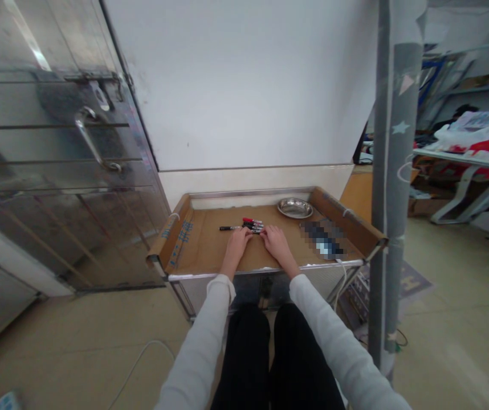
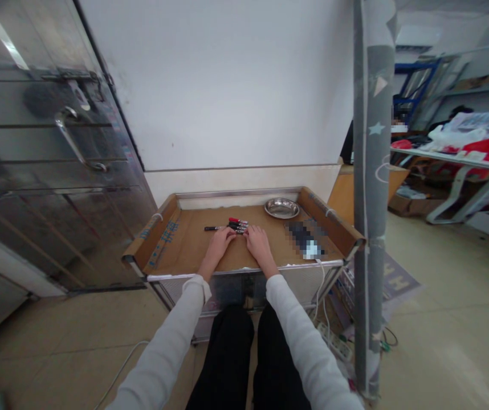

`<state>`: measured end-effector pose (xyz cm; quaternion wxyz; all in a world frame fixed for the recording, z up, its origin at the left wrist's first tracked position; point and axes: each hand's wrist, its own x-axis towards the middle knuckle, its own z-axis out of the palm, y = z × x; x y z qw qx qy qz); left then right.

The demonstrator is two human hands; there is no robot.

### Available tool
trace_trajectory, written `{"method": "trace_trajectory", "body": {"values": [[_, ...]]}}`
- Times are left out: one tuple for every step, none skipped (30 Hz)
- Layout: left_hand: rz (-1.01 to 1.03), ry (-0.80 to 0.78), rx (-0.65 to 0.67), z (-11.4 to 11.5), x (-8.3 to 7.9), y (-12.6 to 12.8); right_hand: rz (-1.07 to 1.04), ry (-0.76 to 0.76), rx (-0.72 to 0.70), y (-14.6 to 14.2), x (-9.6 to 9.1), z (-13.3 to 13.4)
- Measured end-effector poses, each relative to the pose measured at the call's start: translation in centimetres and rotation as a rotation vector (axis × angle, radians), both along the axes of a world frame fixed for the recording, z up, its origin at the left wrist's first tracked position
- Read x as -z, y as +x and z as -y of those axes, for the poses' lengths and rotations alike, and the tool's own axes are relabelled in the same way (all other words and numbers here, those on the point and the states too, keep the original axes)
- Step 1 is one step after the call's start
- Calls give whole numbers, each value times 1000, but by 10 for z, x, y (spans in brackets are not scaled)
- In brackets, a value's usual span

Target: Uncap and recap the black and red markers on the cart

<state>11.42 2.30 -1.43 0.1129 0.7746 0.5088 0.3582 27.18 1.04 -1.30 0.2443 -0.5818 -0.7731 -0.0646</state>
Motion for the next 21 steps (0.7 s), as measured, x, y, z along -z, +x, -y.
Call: {"method": "trace_trajectory", "body": {"values": [[10, 1, 4, 0, 0, 0, -6, 3, -11, 0, 0, 0], [20, 9, 12, 0, 0, 0, -13, 4, -25, 1, 0, -1], [33, 21, 24, 0, 0, 0, -19, 6, -38, 1, 1, -1], [49, 38, 40, -1, 0, -1, -27, 8, -50, 1, 1, -2], [66, 54, 56, -1, 0, -1, -34, 11, -60, 2, 1, -2], [81, 65, 74, -1, 0, -1, -41, 14, -69, 2, 1, -3], [90, 71, 96, -1, 0, -1, -46, 15, -75, 2, 2, -3], [94, 70, 117, -2, 0, 0, -49, 15, -74, 3, 2, -3], [92, 65, 138, -2, -1, 0, -50, 16, -66, 3, 2, -3], [87, 60, 160, -2, -1, 0, -51, 19, -51, 3, 2, -3], [80, 54, 180, -2, 0, 1, -51, 24, -33, 3, 2, -2], [74, 51, 196, -2, 0, 1, -51, 30, -18, 3, 1, -1], [71, 52, 203, -3, 0, 1, -51, 37, -7, 3, 1, 0], [70, 56, 201, -3, 1, 2, -51, 44, 0, 3, 1, 1], [70, 63, 189, -3, 2, 2, -52, 51, 6, 3, 0, 1], [70, 69, 168, -3, 2, 1, -55, 59, 14, 3, 0, 2], [69, 76, 145, -3, 3, 1, -58, 68, 23, 3, 0, 3], [66, 81, 128, -3, 3, 1, -62, 76, 31, 3, 0, 3], [62, 84, 120, -3, 3, 1, -66, 83, 36, 3, 0, 3], [58, 86, 121, -3, 3, 0, -70, 87, 33, 3, 0, 3], [56, 88, 129, -2, 3, 0, -77, 90, 22, 3, 1, 2]]}}
